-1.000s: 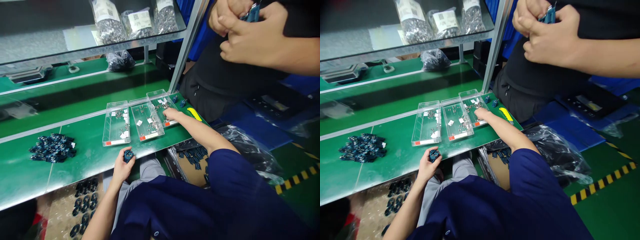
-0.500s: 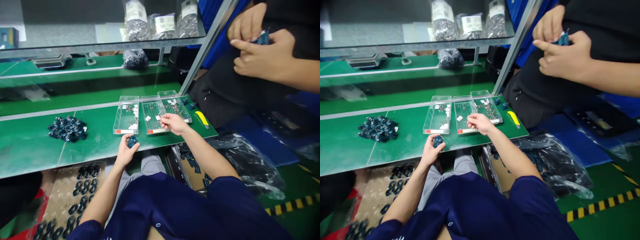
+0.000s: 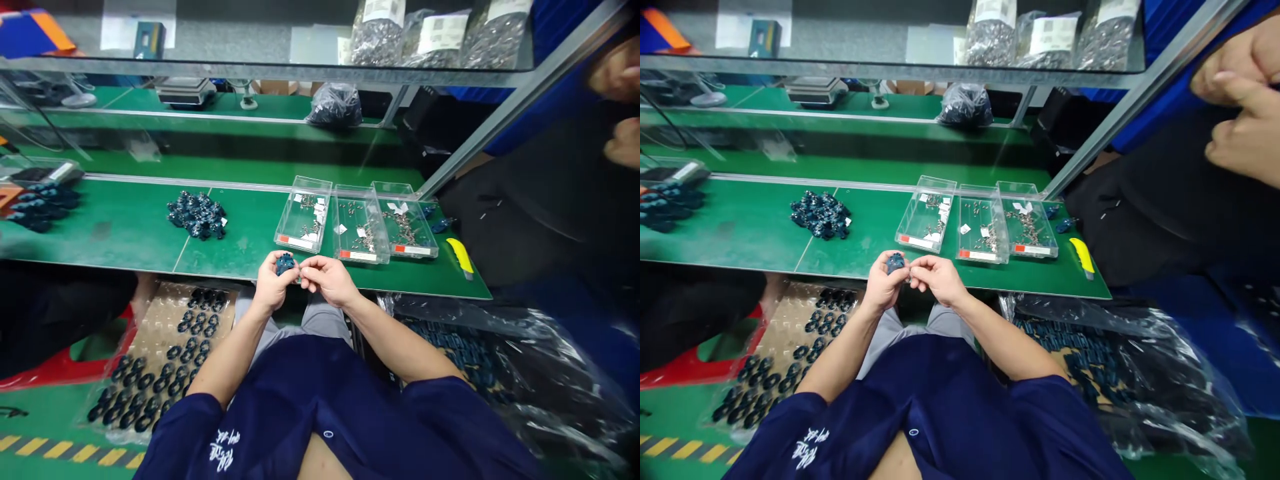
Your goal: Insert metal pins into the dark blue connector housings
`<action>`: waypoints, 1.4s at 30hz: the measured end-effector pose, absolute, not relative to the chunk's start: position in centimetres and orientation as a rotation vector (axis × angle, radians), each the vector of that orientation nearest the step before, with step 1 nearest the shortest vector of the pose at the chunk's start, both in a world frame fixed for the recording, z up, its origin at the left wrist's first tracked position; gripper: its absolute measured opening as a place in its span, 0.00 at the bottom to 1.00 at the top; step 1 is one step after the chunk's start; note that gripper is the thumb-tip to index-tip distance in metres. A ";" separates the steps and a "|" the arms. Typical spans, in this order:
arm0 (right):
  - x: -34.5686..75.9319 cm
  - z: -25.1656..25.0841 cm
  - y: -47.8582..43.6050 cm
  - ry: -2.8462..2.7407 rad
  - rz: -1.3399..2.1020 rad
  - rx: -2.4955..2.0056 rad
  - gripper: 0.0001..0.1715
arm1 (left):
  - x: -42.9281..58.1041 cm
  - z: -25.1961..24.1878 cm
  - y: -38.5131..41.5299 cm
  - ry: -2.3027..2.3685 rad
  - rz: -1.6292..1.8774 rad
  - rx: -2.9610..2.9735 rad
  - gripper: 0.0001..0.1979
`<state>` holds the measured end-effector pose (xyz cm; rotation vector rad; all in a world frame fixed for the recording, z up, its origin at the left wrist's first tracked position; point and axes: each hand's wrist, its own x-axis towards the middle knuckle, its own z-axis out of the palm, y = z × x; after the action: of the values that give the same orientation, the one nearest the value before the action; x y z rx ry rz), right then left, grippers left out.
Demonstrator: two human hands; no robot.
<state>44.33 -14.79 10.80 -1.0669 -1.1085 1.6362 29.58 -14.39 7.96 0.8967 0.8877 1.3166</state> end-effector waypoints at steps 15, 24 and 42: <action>44.1 12.2 -14.2 -1.514 1.395 -1.098 0.16 | 27.3 8.3 -15.1 0.891 1.191 0.949 0.26; 44.8 12.1 -12.9 -1.720 1.286 -0.922 0.12 | 27.5 8.3 -14.9 0.857 1.179 0.931 0.21; 44.9 10.9 -13.0 -1.784 1.064 -0.964 0.08 | 28.2 8.1 -15.2 0.994 1.105 1.088 0.14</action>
<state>44.91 -13.03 10.85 -0.9641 -1.7839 1.0644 28.24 -15.22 8.08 1.0882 0.9939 1.1047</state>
